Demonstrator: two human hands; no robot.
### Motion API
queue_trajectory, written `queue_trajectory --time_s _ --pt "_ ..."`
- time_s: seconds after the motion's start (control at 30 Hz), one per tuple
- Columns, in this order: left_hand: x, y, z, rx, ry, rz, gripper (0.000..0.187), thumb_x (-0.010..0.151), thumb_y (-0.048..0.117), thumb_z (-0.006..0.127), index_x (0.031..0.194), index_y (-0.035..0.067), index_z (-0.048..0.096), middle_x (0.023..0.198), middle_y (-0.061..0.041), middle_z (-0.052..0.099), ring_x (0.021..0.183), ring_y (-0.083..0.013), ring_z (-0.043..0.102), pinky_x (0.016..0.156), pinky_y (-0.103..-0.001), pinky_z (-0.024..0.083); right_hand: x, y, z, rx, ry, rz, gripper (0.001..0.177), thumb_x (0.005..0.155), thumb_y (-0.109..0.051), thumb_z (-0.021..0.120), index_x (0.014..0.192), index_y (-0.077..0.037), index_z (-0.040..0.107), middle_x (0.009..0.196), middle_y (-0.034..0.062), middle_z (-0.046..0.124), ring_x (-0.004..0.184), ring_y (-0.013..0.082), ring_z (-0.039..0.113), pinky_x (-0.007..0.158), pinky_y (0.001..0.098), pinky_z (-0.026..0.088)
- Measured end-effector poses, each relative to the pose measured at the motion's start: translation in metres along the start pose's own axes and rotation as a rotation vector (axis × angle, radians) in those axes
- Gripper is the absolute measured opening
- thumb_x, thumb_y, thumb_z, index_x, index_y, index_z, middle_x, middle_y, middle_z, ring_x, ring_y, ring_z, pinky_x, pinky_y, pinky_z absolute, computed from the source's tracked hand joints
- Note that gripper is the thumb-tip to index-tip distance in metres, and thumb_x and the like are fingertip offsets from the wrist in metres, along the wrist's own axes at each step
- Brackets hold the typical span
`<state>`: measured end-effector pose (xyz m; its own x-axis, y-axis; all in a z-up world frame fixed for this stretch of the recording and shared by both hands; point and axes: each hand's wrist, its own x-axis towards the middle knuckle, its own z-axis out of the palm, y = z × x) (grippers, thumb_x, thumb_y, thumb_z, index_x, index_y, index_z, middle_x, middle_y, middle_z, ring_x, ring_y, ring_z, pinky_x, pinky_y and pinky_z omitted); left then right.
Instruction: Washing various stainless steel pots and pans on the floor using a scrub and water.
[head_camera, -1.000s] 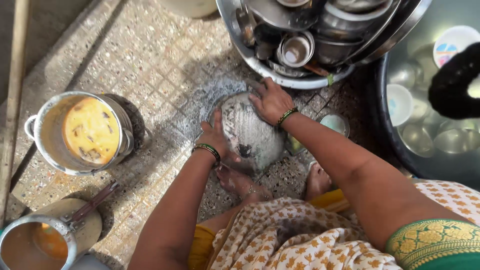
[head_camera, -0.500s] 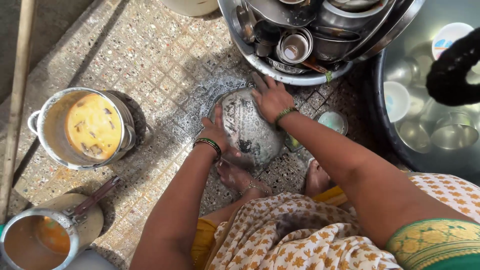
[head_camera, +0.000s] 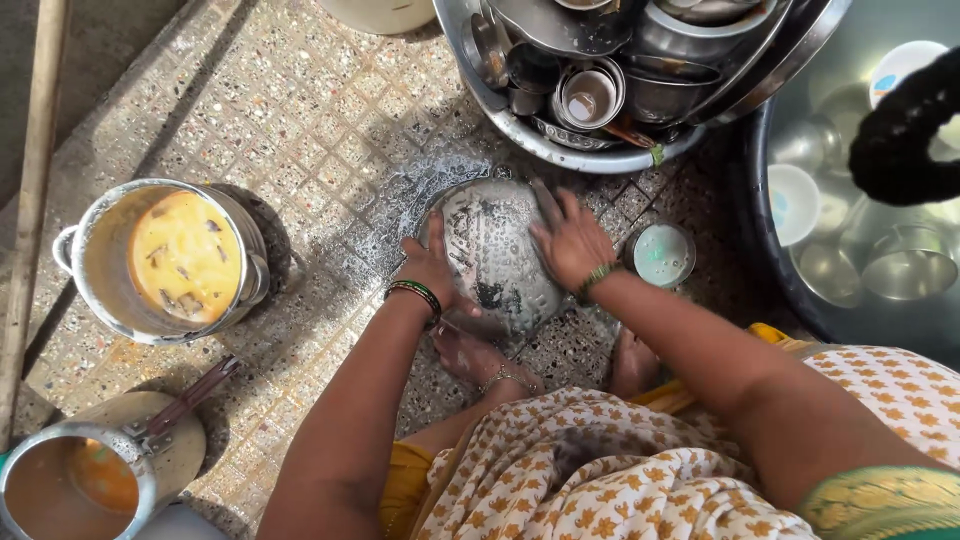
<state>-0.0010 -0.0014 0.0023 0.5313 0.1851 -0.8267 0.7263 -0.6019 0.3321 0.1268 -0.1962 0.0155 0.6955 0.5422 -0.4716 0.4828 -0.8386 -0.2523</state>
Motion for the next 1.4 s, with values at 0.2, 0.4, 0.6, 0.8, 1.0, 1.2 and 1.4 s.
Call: queue_trajectory --time_s 0.2,0.4,0.6,0.8,1.0,1.2,1.4 --pt "0.004 -0.001 0.001 0.023 -0.010 -0.009 0.178 0.045 0.040 0.105 0.157 0.019 -0.032 0.160 -0.036 0.004 0.131 -0.0504 0.053 0.113 -0.042 0.046 0.027 0.004 0.005 -0.055 0.052 -0.088 0.064 0.104 -0.048 0.041 0.162 -0.029 0.023 0.155 0.0181 0.036 0.119 0.0430 0.055 0.092 0.0525 0.053" --pt "0.007 -0.002 0.001 0.024 -0.003 0.019 0.179 0.046 0.039 0.105 0.155 0.020 -0.034 0.160 -0.037 0.000 0.133 -0.0505 0.050 0.114 -0.041 0.044 0.031 0.003 0.001 0.025 0.024 -0.033 0.068 0.102 -0.052 0.039 0.163 -0.026 0.023 0.153 0.0160 0.040 0.117 0.0395 0.058 0.096 0.0510 0.054" --pt "0.006 -0.008 0.013 -0.104 0.037 -0.004 0.172 0.049 0.038 0.102 0.156 0.021 -0.031 0.164 -0.037 -0.012 0.134 -0.0489 0.051 0.115 -0.042 0.045 -0.003 0.032 0.035 0.116 -0.057 0.120 0.071 0.100 -0.052 0.028 0.165 -0.027 0.015 0.160 0.0211 0.026 0.127 0.0403 0.051 0.087 0.0477 0.058" --pt "0.060 -0.054 0.106 -0.610 0.564 0.092 0.149 0.069 0.059 0.094 0.161 0.016 -0.016 0.160 -0.034 0.009 0.143 -0.0545 0.034 0.115 -0.052 0.035 0.113 0.107 0.132 0.784 0.100 -0.025 0.077 0.099 -0.068 0.038 0.150 -0.012 0.053 0.157 0.0210 0.053 0.144 0.0366 0.051 0.120 0.0461 0.038" --pt "0.083 -0.020 -0.029 -0.202 0.414 0.221 0.114 0.072 0.079 0.072 0.164 0.029 0.027 0.155 -0.028 0.037 0.140 -0.0472 0.046 0.116 -0.050 0.040 0.020 0.101 0.209 0.527 0.175 0.234 0.080 0.110 -0.061 0.039 0.149 0.009 0.038 0.155 0.0361 0.033 0.138 0.0515 0.040 0.116 0.0541 0.033" --pt "0.092 -0.009 -0.036 -0.041 0.328 0.436 0.116 0.066 0.080 0.074 0.161 0.028 0.032 0.159 -0.023 0.038 0.140 -0.0461 0.047 0.115 -0.050 0.042 -0.017 0.014 0.045 0.228 0.208 -0.040 0.077 0.095 -0.044 0.049 0.157 -0.001 0.030 0.144 0.0356 0.039 0.116 0.0518 0.050 0.096 0.0590 0.046" --pt "0.030 -0.019 0.006 0.023 0.320 0.034 0.153 0.055 0.082 0.084 0.163 0.019 -0.003 0.165 -0.028 0.006 0.151 -0.0502 0.021 0.114 -0.057 0.036 0.047 -0.023 0.016 0.023 -0.003 -0.201 0.065 0.102 -0.045 0.048 0.159 -0.017 0.037 0.155 0.0185 0.042 0.140 0.0433 0.042 0.117 0.0545 0.039"
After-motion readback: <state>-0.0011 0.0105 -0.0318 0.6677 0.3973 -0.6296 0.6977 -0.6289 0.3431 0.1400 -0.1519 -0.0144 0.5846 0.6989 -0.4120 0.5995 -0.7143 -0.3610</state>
